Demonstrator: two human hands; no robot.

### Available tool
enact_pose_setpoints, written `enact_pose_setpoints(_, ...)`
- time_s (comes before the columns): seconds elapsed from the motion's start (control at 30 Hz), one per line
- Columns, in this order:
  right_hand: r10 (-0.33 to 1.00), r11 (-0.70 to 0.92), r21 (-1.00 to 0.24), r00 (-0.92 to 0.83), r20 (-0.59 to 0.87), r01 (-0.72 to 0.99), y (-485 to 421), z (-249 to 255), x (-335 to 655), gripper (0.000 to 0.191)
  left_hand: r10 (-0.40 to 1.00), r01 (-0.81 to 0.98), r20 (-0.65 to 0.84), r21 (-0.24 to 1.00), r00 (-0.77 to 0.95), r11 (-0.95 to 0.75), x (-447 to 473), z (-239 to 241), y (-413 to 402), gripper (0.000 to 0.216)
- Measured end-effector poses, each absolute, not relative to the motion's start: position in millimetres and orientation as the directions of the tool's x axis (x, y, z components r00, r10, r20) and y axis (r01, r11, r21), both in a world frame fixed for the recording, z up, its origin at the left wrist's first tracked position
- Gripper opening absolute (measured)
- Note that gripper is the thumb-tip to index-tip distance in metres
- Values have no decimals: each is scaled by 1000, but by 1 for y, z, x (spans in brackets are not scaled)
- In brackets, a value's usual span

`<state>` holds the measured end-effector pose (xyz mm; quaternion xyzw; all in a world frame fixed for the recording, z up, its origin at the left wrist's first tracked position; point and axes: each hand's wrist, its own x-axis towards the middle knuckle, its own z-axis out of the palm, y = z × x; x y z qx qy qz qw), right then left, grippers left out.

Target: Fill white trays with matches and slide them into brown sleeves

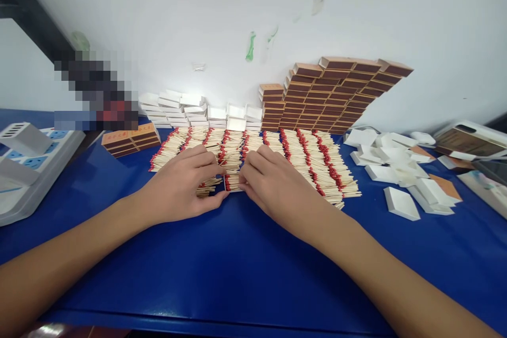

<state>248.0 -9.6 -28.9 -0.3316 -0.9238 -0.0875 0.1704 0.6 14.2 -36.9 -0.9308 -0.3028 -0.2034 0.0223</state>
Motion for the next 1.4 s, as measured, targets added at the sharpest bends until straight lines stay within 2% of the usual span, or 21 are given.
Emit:
enact_pose_setpoints(0.73, 653, 740, -159, -641, 404, 654, -8, -30, 251, 10, 535, 546, 402, 98, 743, -832, 0, -37, 13, 22)
enact_pose_setpoints(1.4, 695, 713, -272, -601, 394, 646, -10, -38, 244, 9, 490, 482, 437, 139, 754, -865, -2, -39, 14, 24)
